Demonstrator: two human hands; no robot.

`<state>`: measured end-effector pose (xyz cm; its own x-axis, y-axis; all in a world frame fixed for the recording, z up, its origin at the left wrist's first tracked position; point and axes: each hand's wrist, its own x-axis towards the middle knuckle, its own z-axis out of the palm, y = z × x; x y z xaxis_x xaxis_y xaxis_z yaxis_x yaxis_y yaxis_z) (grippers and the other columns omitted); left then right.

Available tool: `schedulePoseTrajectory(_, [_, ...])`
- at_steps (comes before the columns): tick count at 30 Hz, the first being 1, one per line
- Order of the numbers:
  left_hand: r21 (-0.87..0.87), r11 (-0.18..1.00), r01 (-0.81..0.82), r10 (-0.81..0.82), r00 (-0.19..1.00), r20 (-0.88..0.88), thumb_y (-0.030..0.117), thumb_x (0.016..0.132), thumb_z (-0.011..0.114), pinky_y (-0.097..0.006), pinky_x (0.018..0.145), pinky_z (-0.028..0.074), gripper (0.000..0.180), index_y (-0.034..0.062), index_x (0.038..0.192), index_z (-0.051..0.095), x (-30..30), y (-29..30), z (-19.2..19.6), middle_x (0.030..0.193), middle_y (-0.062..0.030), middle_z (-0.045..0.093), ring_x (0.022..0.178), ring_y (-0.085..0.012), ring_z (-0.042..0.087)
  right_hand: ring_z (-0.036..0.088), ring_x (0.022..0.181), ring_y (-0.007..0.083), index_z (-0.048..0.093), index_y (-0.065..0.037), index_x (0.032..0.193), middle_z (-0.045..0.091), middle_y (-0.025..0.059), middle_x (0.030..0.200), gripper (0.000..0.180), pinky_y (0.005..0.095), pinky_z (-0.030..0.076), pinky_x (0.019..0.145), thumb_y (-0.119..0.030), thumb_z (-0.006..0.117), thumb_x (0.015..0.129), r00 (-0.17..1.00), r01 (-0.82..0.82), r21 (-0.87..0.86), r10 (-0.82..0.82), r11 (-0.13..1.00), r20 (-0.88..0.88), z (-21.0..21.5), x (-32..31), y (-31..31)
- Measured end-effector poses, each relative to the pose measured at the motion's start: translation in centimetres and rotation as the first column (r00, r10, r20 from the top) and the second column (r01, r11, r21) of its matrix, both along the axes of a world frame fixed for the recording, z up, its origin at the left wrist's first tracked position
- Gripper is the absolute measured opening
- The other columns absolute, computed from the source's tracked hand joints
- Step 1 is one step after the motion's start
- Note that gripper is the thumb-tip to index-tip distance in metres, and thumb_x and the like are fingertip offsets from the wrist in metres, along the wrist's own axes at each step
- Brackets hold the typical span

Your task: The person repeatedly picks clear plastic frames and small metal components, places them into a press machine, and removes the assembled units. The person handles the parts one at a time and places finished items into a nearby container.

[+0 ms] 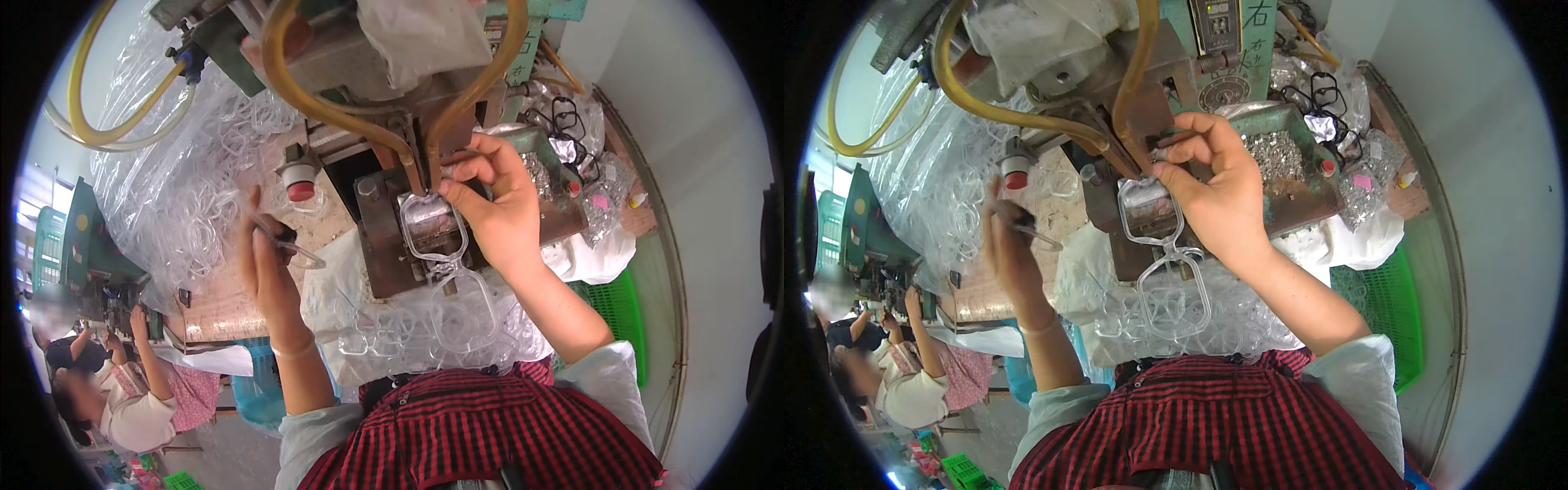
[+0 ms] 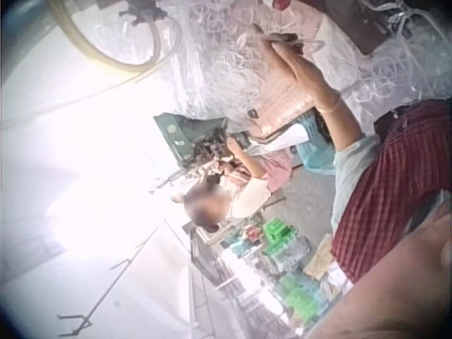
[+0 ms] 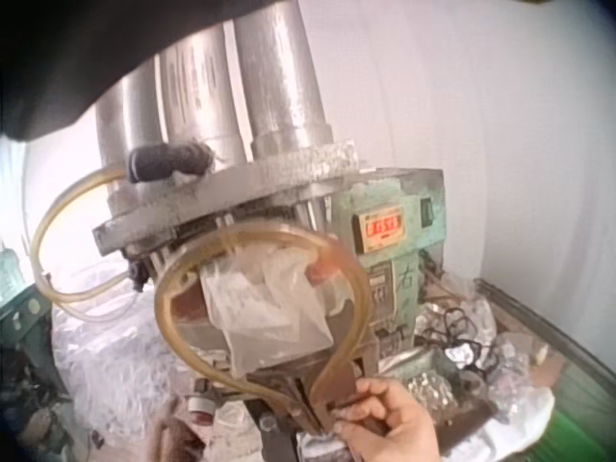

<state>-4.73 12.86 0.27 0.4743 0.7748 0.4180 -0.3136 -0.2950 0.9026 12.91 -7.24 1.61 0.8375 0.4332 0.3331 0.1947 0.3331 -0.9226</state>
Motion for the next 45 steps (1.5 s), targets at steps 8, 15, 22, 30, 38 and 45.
schedulePoseTrajectory(8, [0.697,0.679,-0.231,0.140,0.973,0.185,-0.002,0.092,0.064,-0.028,0.066,0.054,0.011,-0.0044,0.099,0.070,4.7,-4.9,8.7,0.098,-0.0168,0.071,0.077,-0.0216,0.068,0.063,0.102,0.0127,0.054,0.002,0.130,0.069,0.0055,0.105,0.046,0.0279,0.048,0.096,0.008,0.068,0.087,0.906,-0.169,0.224,0.241,0.960,-0.347,2.5,-1.5,-0.1])
schedulePoseTrajectory(15, [0.939,0.313,0.144,-0.279,0.959,-0.054,0.011,0.072,0.077,-0.036,0.083,0.058,0.033,0.0182,0.104,0.076,3.6,-7.1,5.3,0.114,-0.0049,0.072,0.097,-0.0220,0.070,0.052,0.131,0.0454,0.050,0.007,0.139,0.055,0.0275,0.141,0.046,0.0475,0.039,0.112,-0.023,0.047,0.104,0.785,0.253,-0.153,-0.110,0.955,0.609,0.7,-3.7,-3.2])
schedulePoseTrajectory(22, [0.960,0.247,0.131,-0.280,0.958,-0.059,0.011,0.075,0.079,-0.039,0.082,0.058,0.036,0.0182,0.110,0.076,5.9,-8.6,1.2,0.117,-0.0055,0.070,0.086,-0.0207,0.060,0.060,0.117,0.0197,0.055,0.003,0.134,0.065,0.0144,0.125,0.034,0.0323,0.046,0.102,-0.009,0.056,0.103,0.902,0.407,-0.144,-0.372,0.902,0.221,-4.0,5.4,-7.9])
schedulePoseTrajectory(30, [0.945,0.247,0.217,-0.318,0.939,-0.132,0.008,0.070,0.076,-0.043,0.086,0.060,0.038,0.0158,0.107,0.079,5.7,-8.4,1.5,0.116,-0.0077,0.070,0.097,-0.0247,0.065,0.071,0.091,0.0237,0.072,-0.002,0.100,0.071,0.0122,0.102,0.015,0.0329,0.054,0.083,-0.005,0.071,0.085,0.868,0.489,-0.673,-0.233,0.555,0.438,-5.0,5.1,-12.6])
schedulePoseTrajectory(38, [0.836,0.495,0.236,-0.172,0.970,-0.172,0.019,0.072,0.086,-0.057,0.109,0.043,0.037,0.0188,0.108,0.077,2.0,-10.9,-2.1,0.133,-0.0146,0.064,0.130,-0.0360,0.056,0.064,0.097,0.0387,0.064,-0.005,0.092,0.067,0.0164,0.102,0.016,0.0484,0.053,0.080,-0.014,0.072,0.083,0.586,0.791,-0.575,0.011,0.209,0.810,-6.3,4.2,-9.6])
schedulePoseTrajectory(45, [0.587,0.675,-0.447,0.394,0.891,0.225,0.001,0.092,0.067,-0.038,0.098,0.050,0.020,0.0041,0.111,0.072,-3.0,-3.1,2.0,0.116,-0.0131,0.070,0.107,-0.0306,0.065,0.069,0.083,0.0347,0.065,-0.002,0.102,0.071,0.0168,0.092,0.012,0.0420,0.053,0.074,-0.006,0.066,0.091,0.778,0.610,-0.544,-0.303,0.576,0.551,-6.0,4.1,-9.9])
